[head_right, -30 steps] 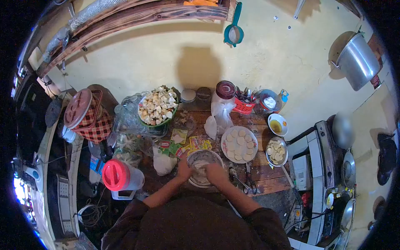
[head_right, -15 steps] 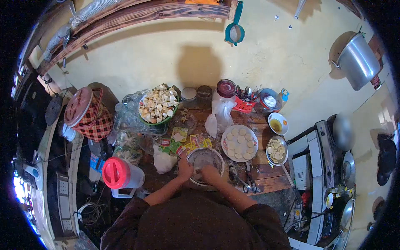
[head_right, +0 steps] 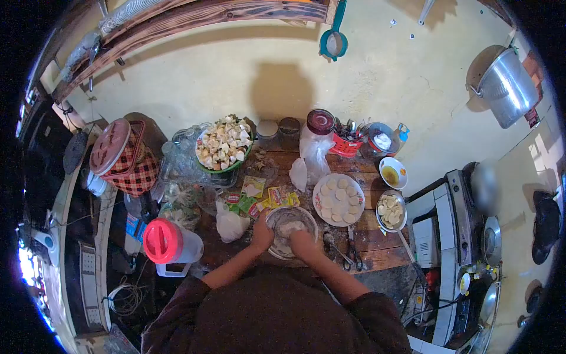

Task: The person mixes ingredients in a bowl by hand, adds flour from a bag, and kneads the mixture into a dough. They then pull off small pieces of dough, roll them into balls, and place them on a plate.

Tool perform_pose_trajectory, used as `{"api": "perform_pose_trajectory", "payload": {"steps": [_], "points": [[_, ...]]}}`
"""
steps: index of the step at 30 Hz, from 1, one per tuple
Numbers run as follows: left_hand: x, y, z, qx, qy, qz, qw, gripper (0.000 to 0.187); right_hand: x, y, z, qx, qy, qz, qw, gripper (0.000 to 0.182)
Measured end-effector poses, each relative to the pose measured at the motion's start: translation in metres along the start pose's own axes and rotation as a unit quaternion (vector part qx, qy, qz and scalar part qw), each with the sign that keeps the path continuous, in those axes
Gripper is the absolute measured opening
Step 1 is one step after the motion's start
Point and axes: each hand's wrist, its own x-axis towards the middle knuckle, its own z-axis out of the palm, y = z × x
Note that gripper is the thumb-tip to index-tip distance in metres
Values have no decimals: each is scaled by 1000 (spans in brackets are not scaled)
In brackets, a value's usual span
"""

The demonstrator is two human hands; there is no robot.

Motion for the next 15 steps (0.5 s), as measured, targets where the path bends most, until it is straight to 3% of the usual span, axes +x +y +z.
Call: {"api": "perform_pose_trajectory", "payload": {"steps": [3, 7, 9, 13, 15], "points": [[-3, 0, -1, 28, 24, 36, 999, 69, -6, -5, 14, 0, -63, -6, 998, 19], [-6, 7, -1, -5, 28, 3, 1000, 64, 13, 2, 40, -66, -135, -58, 987, 20], [-5, 3, 2, -6, 41, -1, 999, 65, 15, -4, 45, 52, 11, -85, 995, 23], [-3, -5, 5, 10, 29, -38, 999, 62, 14, -29, 33, 93, 12, -18, 995, 25], [-4, -6, 3, -41, 17, -20, 999, 55, 9, -41, 20, 238, 19, -3, 971, 26]]}}
